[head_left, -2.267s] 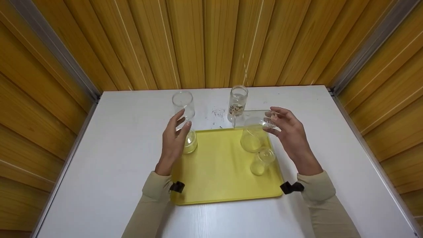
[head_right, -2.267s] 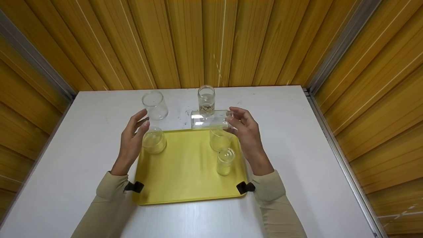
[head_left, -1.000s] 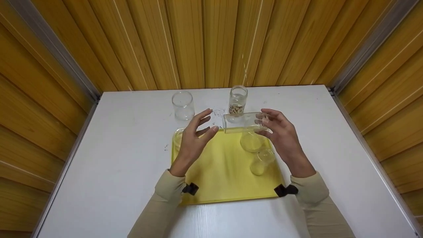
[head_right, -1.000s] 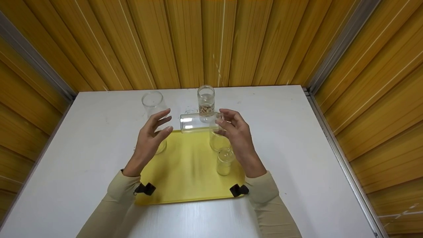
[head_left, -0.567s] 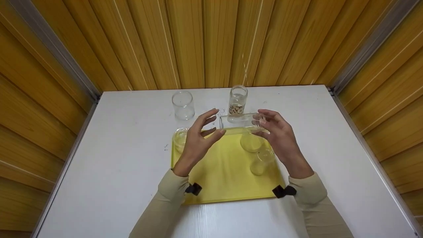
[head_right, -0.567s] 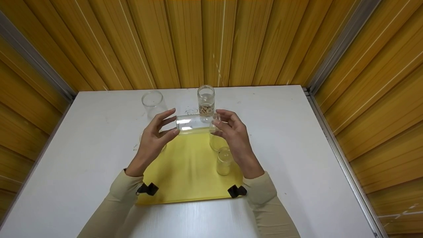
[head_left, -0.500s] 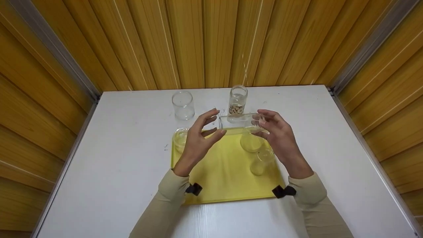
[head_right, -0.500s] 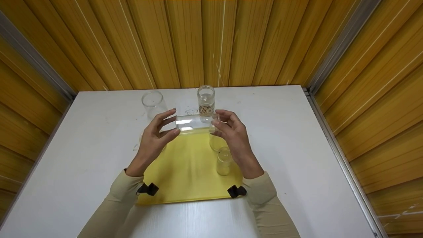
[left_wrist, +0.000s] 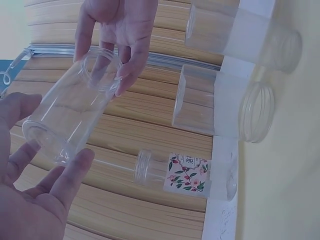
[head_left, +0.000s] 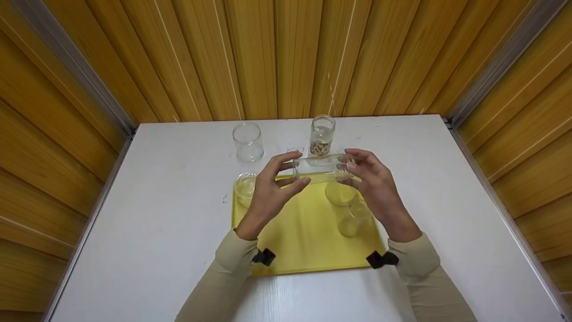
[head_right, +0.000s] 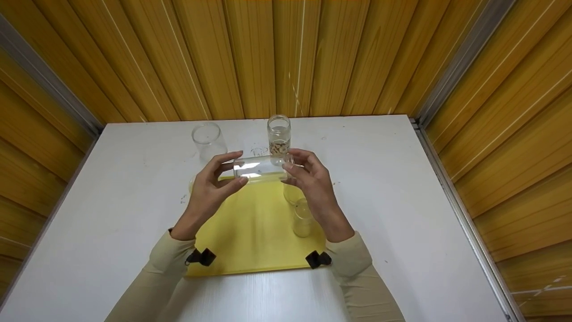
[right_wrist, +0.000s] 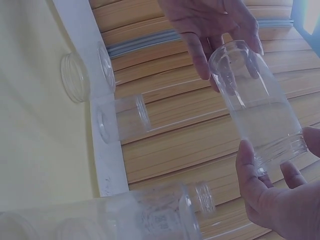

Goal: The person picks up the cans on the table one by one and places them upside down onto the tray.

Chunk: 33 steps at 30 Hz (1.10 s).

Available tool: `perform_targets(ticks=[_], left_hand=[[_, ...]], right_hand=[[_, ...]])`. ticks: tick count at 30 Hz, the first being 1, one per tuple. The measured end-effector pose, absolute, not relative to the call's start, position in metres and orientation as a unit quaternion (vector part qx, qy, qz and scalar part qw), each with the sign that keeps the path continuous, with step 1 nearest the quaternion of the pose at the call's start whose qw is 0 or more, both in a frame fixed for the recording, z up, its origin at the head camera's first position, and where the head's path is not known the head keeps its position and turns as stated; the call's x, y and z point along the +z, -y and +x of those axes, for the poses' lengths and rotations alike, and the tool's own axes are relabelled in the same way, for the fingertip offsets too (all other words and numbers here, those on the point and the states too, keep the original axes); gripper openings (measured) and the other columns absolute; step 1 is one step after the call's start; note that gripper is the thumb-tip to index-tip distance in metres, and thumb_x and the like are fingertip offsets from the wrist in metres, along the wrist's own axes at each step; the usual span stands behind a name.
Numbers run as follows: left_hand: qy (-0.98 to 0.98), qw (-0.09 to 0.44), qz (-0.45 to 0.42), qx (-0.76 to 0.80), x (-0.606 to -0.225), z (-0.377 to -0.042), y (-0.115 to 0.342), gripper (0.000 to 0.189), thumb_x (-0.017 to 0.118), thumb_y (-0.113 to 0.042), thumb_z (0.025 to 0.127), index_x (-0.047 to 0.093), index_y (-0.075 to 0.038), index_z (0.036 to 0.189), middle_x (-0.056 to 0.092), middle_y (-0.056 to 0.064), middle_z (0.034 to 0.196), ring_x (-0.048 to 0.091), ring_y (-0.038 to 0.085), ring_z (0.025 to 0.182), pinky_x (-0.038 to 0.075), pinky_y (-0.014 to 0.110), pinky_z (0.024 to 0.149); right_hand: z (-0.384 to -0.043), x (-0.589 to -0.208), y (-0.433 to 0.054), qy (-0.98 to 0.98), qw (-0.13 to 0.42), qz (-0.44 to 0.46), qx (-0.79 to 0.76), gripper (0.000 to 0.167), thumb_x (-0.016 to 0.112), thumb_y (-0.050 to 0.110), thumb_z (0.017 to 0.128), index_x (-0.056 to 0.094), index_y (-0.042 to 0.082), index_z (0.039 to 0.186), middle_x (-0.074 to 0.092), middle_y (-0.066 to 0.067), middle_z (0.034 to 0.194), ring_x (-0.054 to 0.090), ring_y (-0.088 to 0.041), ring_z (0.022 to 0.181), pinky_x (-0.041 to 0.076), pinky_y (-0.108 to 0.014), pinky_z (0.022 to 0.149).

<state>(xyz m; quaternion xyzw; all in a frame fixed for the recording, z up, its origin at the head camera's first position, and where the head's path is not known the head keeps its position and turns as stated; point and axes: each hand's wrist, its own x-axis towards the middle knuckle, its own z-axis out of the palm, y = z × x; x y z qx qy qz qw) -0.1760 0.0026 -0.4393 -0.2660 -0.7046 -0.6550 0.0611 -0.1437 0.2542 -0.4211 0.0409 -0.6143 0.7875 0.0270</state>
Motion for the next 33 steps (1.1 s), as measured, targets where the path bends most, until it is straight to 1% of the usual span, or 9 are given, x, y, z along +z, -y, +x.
perform_targets(ticks=[8,11,16,18,19,23,26,30,33], left_hand=[[0.709,0.069,-0.262,-0.651,-0.4386,-0.1751,-0.0029,0.050,0.083,-0.019,0.094,0.066,-0.009,0.139,0.062,0.006,0.138,0.064,0.022,0.123,0.059,0.035,0.093],[0.712,0.068,-0.259,-0.649,-0.4379,-0.1744,-0.0027,0.048,0.083,-0.019,0.094,0.066,-0.009,0.138,0.063,0.006,0.136,0.064,0.023,0.123,0.059,0.035,0.093],[0.713,0.070,-0.258,-0.648,-0.4374,-0.1736,-0.0018,0.046,0.083,-0.020,0.094,0.067,-0.007,0.136,0.064,0.008,0.134,0.064,0.035,0.123,0.059,0.035,0.093],[0.712,0.073,-0.261,-0.648,-0.4375,-0.1734,-0.0013,0.046,0.082,-0.020,0.094,0.067,-0.006,0.135,0.064,0.010,0.133,0.063,0.037,0.123,0.059,0.035,0.093],[0.712,0.074,-0.262,-0.647,-0.4376,-0.1732,-0.0010,0.046,0.082,-0.020,0.094,0.067,-0.006,0.135,0.065,0.010,0.133,0.063,0.037,0.123,0.059,0.035,0.093],[0.713,0.080,-0.263,-0.645,-0.4380,-0.1728,0.0000,0.045,0.082,-0.020,0.094,0.068,-0.007,0.135,0.065,0.010,0.133,0.064,0.028,0.122,0.059,0.034,0.092],[0.714,0.082,-0.262,-0.644,-0.4377,-0.1724,0.0008,0.045,0.083,-0.020,0.094,0.068,-0.008,0.135,0.065,0.008,0.132,0.064,0.023,0.121,0.060,0.034,0.091],[0.713,0.084,-0.262,-0.646,-0.4371,-0.1718,0.0021,0.045,0.084,-0.019,0.093,0.069,-0.007,0.134,0.066,0.006,0.132,0.065,0.027,0.121,0.060,0.035,0.090],[0.713,0.084,-0.260,-0.645,-0.4370,-0.1709,0.0038,0.044,0.084,-0.019,0.093,0.069,-0.008,0.134,0.066,0.006,0.131,0.065,0.026,0.120,0.060,0.034,0.090]], right_hand=[[-0.1427,-0.4206,-0.2525,0.607,0.023,0.039,0.794,0.038,0.056,0.007,0.108,0.053,0.000,0.145,0.056,-0.018,0.138,0.055,-0.036,0.131,0.057,-0.045,0.095],[-0.1424,-0.4203,-0.2521,0.607,0.021,0.038,0.793,0.039,0.057,0.007,0.108,0.052,-0.001,0.146,0.055,-0.019,0.138,0.054,-0.036,0.131,0.057,-0.045,0.096],[-0.1433,-0.4206,-0.2517,0.611,0.019,0.039,0.790,0.039,0.057,0.008,0.108,0.053,-0.001,0.145,0.054,-0.022,0.139,0.055,-0.037,0.130,0.057,-0.044,0.096],[-0.1439,-0.4213,-0.2518,0.612,0.019,0.038,0.790,0.038,0.057,0.008,0.108,0.054,0.000,0.144,0.054,-0.022,0.139,0.054,-0.038,0.131,0.057,-0.044,0.096],[-0.1441,-0.4213,-0.2517,0.612,0.018,0.038,0.789,0.037,0.057,0.008,0.107,0.054,0.001,0.144,0.054,-0.022,0.139,0.055,-0.037,0.131,0.057,-0.043,0.096],[-0.1438,-0.4207,-0.2516,0.621,0.014,0.042,0.783,0.038,0.057,0.009,0.108,0.052,0.000,0.145,0.054,-0.021,0.140,0.054,-0.036,0.131,0.056,-0.043,0.098],[-0.1435,-0.4203,-0.2517,0.627,0.011,0.046,0.778,0.039,0.057,0.009,0.109,0.051,-0.001,0.146,0.053,-0.021,0.141,0.054,-0.037,0.132,0.055,-0.044,0.099],[-0.1432,-0.4202,-0.2520,0.639,0.014,0.048,0.767,0.040,0.057,0.010,0.109,0.051,-0.002,0.146,0.053,-0.020,0.142,0.055,-0.036,0.133,0.055,-0.044,0.100],[-0.1425,-0.4203,-0.2522,0.650,0.019,0.045,0.758,0.040,0.058,0.011,0.108,0.052,-0.002,0.145,0.053,-0.019,0.143,0.055,-0.034,0.132,0.054,-0.042,0.101]])
